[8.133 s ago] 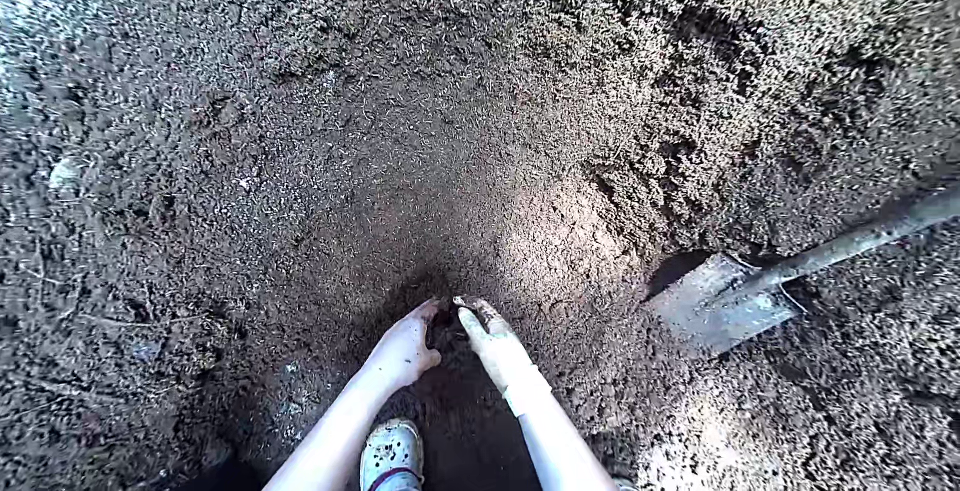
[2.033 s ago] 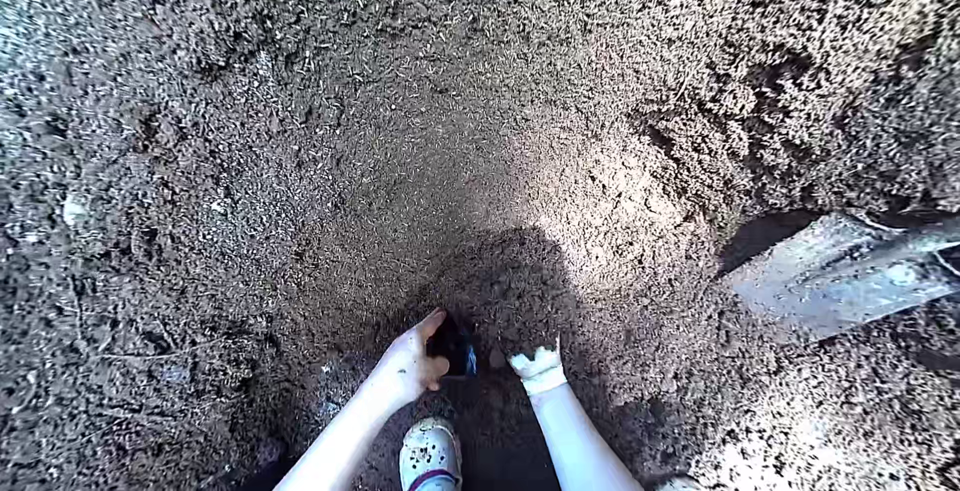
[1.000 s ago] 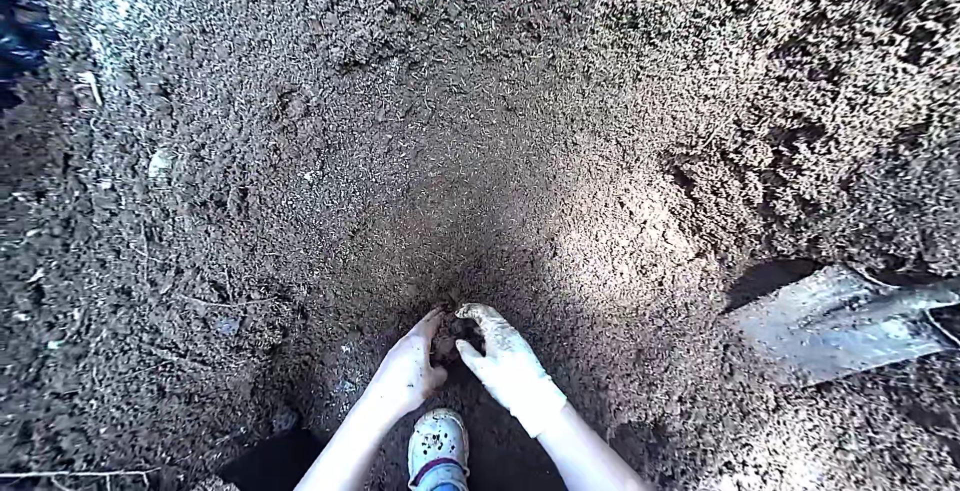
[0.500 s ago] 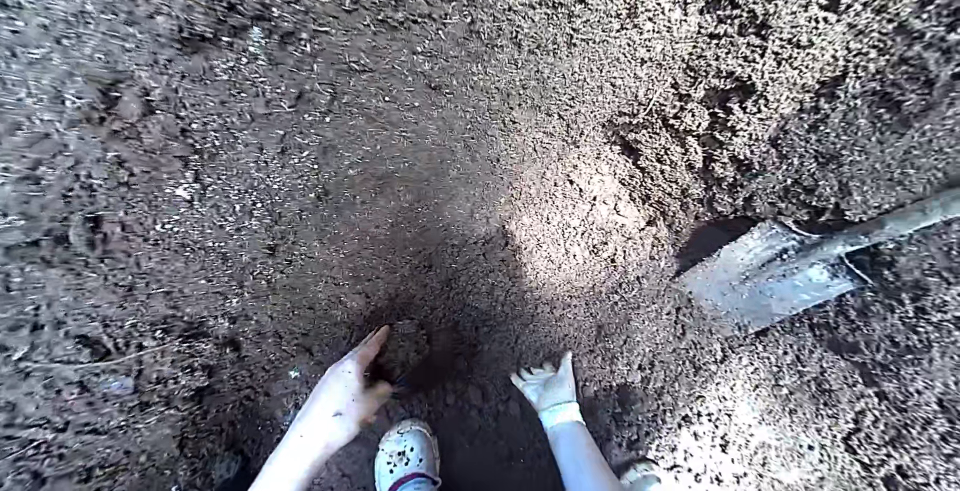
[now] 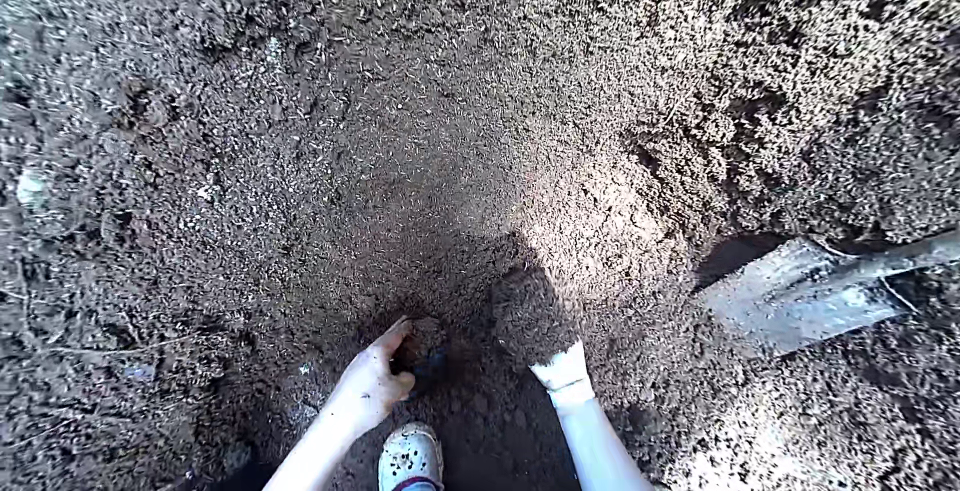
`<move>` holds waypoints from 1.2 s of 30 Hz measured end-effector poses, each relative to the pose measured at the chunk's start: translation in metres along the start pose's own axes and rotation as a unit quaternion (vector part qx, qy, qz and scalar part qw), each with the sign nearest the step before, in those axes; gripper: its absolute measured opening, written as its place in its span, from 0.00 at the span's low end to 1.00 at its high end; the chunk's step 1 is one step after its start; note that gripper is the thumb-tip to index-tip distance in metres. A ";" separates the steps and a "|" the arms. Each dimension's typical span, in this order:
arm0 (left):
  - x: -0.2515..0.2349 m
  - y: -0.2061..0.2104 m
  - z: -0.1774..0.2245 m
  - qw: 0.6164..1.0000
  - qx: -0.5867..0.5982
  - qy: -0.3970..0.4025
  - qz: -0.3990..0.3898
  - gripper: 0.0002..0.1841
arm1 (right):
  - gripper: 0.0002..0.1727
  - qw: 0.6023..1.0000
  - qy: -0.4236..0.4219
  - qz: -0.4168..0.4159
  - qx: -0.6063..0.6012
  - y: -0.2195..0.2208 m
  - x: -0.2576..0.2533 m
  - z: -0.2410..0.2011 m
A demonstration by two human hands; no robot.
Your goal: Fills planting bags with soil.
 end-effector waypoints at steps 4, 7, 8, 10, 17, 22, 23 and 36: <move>0.016 0.018 0.020 0.998 0.047 0.051 0.003 0.44 | 0.37 0.989 0.083 -0.111 -0.042 0.082 0.016 -0.005; 0.015 0.018 0.024 0.995 0.080 0.058 0.006 0.46 | 0.35 0.979 0.125 -0.159 -0.016 0.125 0.041 0.000; 0.013 0.016 0.022 0.995 0.089 0.053 0.006 0.46 | 0.33 0.974 0.142 -0.176 0.007 0.135 0.049 0.006; 0.009 0.013 0.017 0.993 0.111 0.037 0.011 0.44 | 0.27 0.963 0.139 -0.208 0.105 0.145 0.063 0.018; 0.010 0.014 0.002 0.989 0.144 0.019 0.024 0.46 | 0.35 0.712 -0.045 -0.345 0.610 0.175 0.094 0.017; 0.014 0.004 -0.006 0.991 0.132 0.011 0.032 0.38 | 0.28 0.522 -0.143 -0.440 0.717 0.202 0.122 0.034; 0.015 0.004 -0.010 0.992 0.126 0.005 0.029 0.37 | 0.29 0.477 -0.117 -0.460 0.740 0.199 0.125 0.043; 0.023 -0.003 -0.028 0.995 0.078 0.051 0.044 0.45 | 0.29 0.293 -0.033 -0.526 0.798 0.211 0.138 0.083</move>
Point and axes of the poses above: each hand's wrist, its own x-axis away from the middle knuckle, its own y-axis out of the palm, z = x × y, the point moved 8 cm from there along -x, towards the middle knuckle, and after that the axes turned 14 degrees about -y, right-handed, at the moved point
